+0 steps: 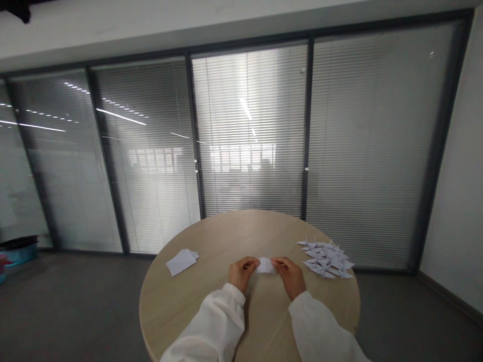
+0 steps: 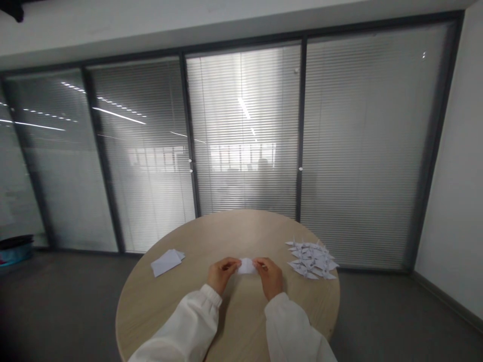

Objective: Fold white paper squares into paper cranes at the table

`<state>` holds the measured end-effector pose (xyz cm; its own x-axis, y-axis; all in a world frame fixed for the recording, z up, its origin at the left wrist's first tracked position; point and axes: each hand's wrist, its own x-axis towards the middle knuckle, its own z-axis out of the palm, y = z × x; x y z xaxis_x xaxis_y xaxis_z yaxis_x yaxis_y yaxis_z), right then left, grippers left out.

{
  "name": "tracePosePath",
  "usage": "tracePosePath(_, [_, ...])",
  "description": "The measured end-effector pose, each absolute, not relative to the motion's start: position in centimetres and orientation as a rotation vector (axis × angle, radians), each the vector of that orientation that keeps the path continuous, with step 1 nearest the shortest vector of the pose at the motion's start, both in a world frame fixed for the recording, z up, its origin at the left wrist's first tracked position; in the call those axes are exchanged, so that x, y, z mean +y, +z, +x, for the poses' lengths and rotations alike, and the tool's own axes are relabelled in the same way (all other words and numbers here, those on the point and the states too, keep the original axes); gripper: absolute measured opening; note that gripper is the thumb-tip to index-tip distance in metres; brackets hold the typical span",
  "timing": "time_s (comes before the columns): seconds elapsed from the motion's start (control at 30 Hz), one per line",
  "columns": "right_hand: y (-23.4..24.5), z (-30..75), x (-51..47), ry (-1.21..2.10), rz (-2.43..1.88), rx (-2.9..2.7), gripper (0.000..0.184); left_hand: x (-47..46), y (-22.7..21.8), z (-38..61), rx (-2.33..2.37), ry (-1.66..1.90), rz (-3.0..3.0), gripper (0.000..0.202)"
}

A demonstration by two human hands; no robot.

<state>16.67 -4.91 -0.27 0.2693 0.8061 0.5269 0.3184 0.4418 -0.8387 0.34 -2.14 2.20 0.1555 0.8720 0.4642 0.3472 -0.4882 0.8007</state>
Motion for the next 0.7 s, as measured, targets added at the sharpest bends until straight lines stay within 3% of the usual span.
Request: tracePosePath(0.7, [0.31,16.48,-5.35,0.453,-1.048,-1.379,0.025,-2.05,2.05,0.37,1.032,1.433,1.995,0.021])
